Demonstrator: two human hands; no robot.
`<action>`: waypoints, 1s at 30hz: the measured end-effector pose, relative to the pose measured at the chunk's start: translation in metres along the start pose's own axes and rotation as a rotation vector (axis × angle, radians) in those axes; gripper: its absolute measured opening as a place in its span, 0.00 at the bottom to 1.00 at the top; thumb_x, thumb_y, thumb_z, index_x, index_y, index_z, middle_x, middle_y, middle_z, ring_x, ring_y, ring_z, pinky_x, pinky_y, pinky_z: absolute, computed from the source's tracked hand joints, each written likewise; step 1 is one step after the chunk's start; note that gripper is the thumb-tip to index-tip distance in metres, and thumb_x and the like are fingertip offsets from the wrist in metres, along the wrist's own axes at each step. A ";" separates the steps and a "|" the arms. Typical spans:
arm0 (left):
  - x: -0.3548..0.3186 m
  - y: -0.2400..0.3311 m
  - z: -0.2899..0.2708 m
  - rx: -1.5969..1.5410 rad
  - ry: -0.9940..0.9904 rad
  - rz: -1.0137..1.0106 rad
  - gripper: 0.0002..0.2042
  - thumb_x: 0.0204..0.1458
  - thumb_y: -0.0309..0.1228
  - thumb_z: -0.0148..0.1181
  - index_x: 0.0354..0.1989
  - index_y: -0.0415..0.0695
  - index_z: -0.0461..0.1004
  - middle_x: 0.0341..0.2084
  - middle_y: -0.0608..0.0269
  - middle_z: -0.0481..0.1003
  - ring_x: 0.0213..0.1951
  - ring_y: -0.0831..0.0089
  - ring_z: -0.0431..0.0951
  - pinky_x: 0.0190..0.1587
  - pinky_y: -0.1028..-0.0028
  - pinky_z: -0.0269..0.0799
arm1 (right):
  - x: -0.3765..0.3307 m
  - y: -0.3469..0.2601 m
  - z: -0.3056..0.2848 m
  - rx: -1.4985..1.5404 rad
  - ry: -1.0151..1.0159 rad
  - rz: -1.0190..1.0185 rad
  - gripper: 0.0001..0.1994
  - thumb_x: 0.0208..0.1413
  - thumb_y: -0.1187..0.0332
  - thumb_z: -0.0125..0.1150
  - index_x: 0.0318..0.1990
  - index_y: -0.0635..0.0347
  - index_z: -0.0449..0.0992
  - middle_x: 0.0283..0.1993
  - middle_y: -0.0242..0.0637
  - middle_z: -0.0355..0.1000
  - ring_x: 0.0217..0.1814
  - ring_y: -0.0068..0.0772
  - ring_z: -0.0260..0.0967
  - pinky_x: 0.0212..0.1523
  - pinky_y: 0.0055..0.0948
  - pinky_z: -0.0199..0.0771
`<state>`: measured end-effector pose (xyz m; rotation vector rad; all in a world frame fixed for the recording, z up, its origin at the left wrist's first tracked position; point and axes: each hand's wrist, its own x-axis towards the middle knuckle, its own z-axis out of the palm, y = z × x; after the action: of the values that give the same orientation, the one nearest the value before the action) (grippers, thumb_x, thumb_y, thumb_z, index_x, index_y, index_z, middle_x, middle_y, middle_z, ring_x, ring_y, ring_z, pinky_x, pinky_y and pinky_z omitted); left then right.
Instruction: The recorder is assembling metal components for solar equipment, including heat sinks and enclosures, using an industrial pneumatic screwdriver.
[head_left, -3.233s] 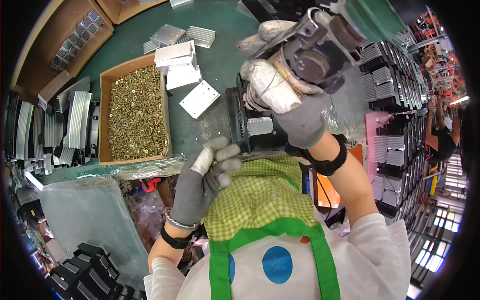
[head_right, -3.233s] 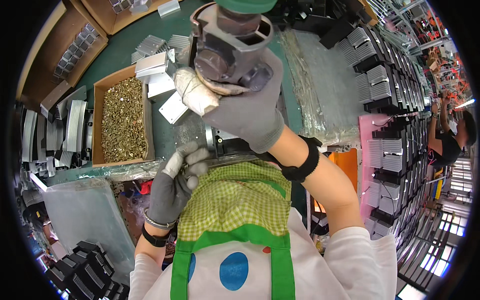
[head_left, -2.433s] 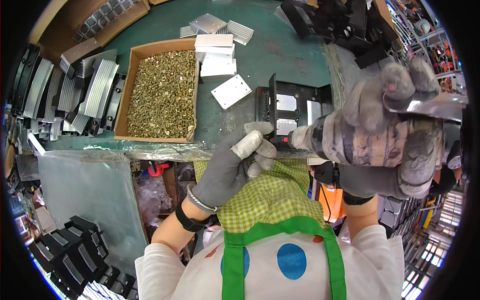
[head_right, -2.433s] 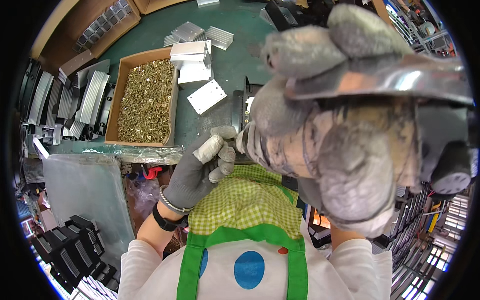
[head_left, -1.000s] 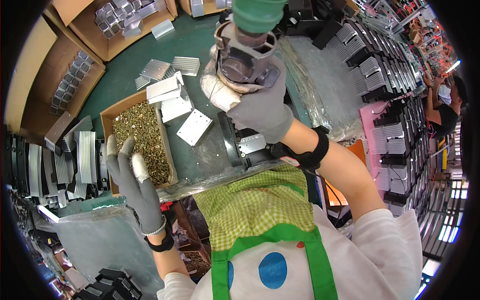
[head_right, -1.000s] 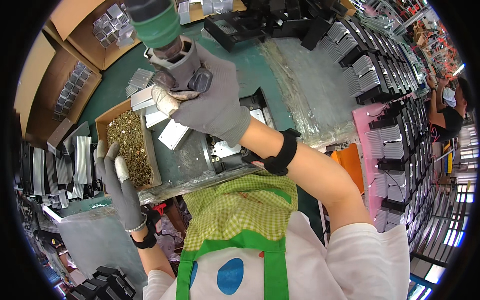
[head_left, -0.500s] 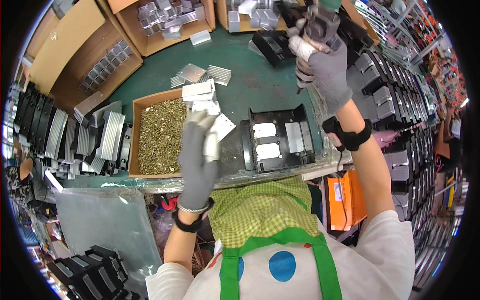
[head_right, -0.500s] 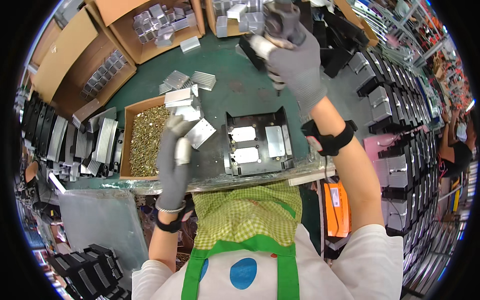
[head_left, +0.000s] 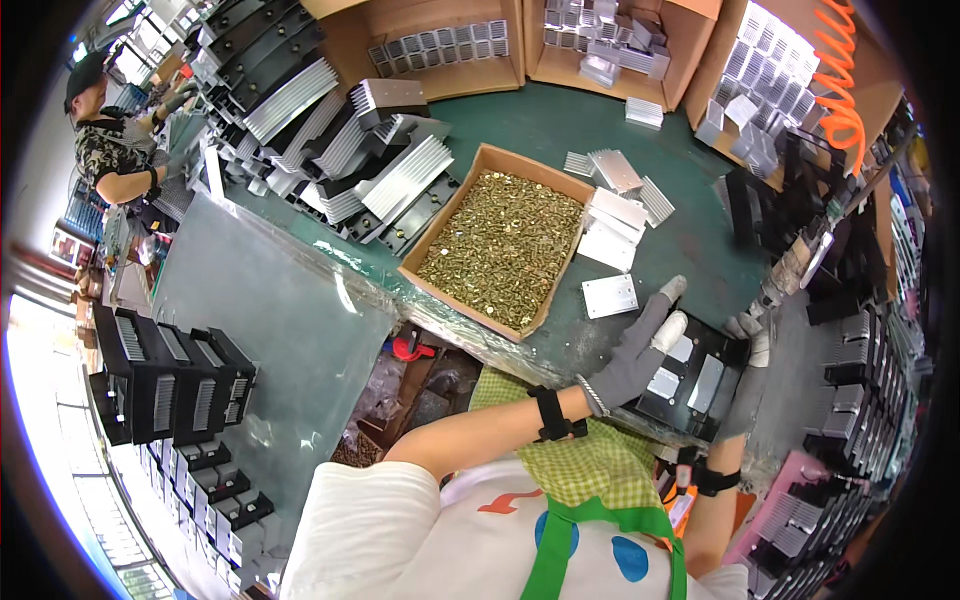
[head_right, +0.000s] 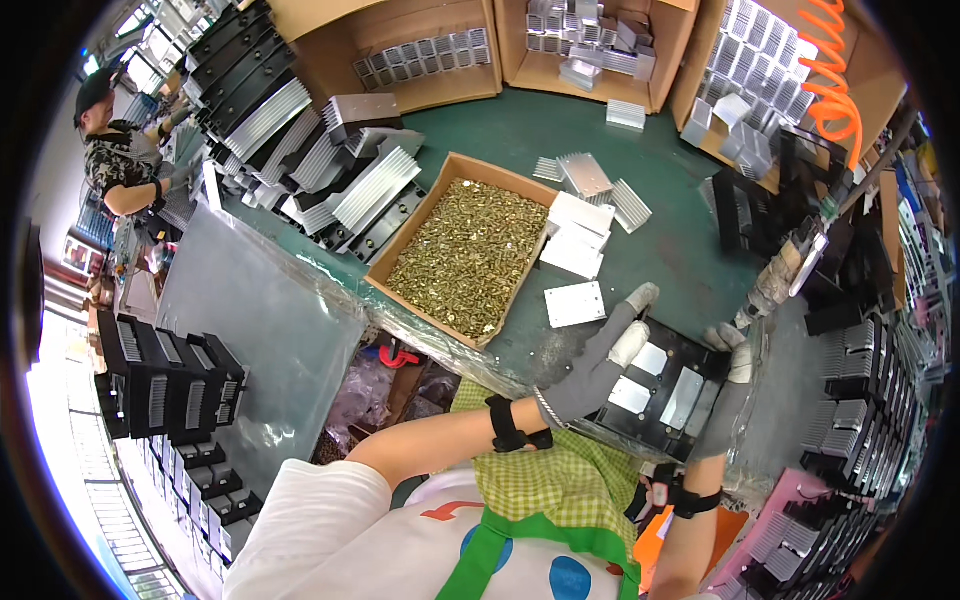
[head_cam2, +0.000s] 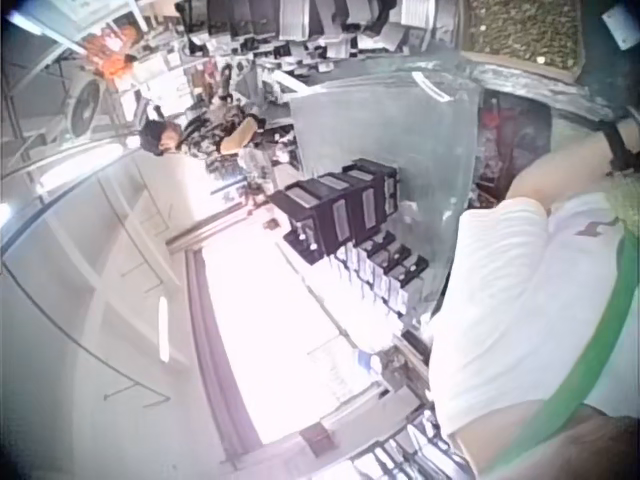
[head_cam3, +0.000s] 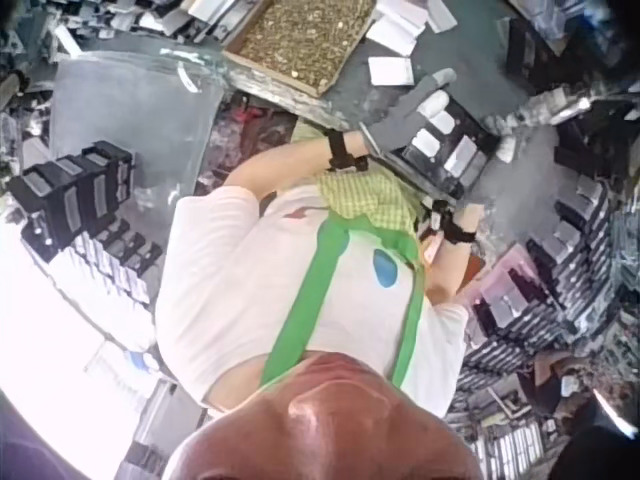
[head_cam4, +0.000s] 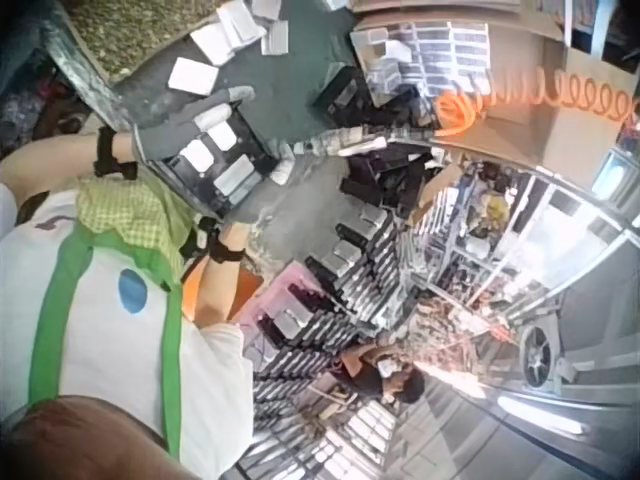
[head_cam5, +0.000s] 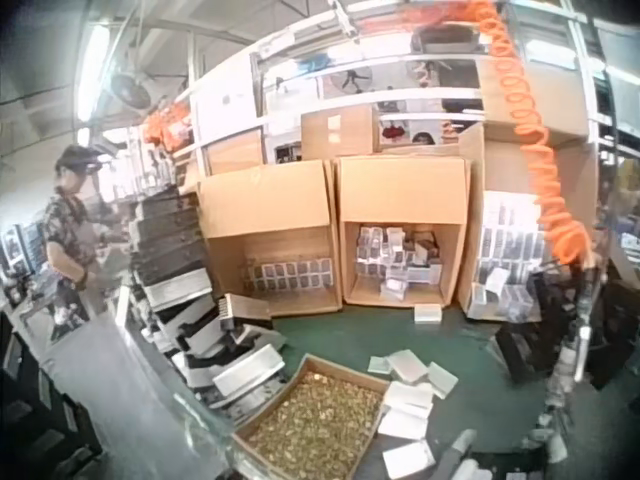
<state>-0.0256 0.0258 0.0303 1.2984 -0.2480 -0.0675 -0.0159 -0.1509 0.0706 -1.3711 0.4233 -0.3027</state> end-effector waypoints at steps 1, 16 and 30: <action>-0.001 -0.003 0.001 -0.014 -0.003 0.002 0.27 0.69 0.37 0.38 0.72 0.35 0.49 0.70 0.48 0.56 0.73 0.62 0.52 0.72 0.66 0.46 | 0.003 0.005 -0.002 0.065 -0.147 -0.084 0.19 0.68 0.51 0.49 0.33 0.58 0.69 0.29 0.34 0.68 0.29 0.23 0.60 0.42 0.25 0.63; -0.027 0.051 -0.015 -0.504 -0.081 -0.290 0.26 0.70 0.41 0.40 0.72 0.42 0.51 0.68 0.64 0.58 0.68 0.72 0.57 0.68 0.71 0.54 | 0.015 -0.109 0.038 0.189 -0.738 -0.206 0.14 0.72 0.60 0.41 0.33 0.55 0.63 0.29 0.25 0.55 0.30 0.19 0.53 0.55 0.19 0.64; -0.184 0.169 -0.177 -0.860 0.487 0.354 0.34 0.62 0.57 0.46 0.67 0.42 0.59 0.61 0.51 0.66 0.62 0.56 0.67 0.69 0.51 0.55 | -0.149 -0.118 0.285 -0.701 -1.404 -0.592 0.24 0.60 0.69 0.58 0.62 0.70 0.67 0.59 0.52 0.70 0.62 0.43 0.67 0.63 0.36 0.63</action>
<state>-0.1808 0.2735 0.1225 0.3759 -0.0110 0.4035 -0.0130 0.1445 0.2439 -2.0014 -1.1578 0.4131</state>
